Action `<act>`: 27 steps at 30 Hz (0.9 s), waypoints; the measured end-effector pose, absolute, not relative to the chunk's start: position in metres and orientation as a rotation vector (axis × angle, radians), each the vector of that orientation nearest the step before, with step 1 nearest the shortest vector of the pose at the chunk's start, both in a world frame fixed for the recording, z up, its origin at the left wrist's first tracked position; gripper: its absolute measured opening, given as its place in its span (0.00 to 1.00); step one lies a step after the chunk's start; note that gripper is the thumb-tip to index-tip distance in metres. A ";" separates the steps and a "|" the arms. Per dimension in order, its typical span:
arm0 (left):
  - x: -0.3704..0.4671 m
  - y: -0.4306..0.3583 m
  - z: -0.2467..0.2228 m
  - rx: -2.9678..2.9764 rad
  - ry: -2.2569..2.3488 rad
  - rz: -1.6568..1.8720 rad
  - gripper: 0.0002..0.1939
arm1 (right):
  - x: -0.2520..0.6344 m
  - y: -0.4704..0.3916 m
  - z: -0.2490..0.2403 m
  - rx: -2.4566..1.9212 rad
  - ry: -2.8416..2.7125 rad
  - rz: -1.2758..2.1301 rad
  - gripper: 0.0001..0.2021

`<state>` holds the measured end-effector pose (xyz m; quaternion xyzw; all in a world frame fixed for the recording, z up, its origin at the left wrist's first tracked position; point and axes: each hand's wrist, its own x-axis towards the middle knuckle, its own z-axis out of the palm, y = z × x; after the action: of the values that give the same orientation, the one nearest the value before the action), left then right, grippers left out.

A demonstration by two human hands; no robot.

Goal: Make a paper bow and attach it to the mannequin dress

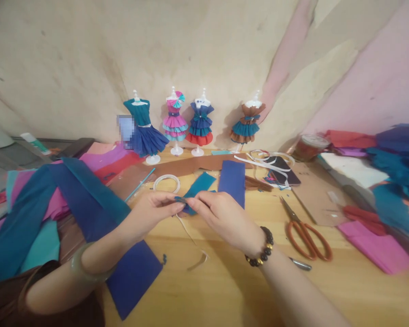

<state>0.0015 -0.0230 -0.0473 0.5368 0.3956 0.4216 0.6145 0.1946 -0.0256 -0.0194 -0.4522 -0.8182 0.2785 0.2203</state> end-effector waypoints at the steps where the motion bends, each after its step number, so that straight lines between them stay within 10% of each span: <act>1: 0.002 -0.023 -0.048 1.236 0.910 0.968 0.05 | 0.195 -0.026 -0.020 -1.254 -2.264 0.767 0.21; 27: -0.002 -0.019 -0.053 1.403 1.004 0.897 0.07 | 0.199 -0.023 -0.015 -1.312 -2.328 0.796 0.21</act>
<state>-0.0018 -0.0194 -0.0534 0.5959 0.4267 0.3810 0.5635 0.1993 -0.0226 -0.0149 -0.4631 -0.8220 0.2809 0.1759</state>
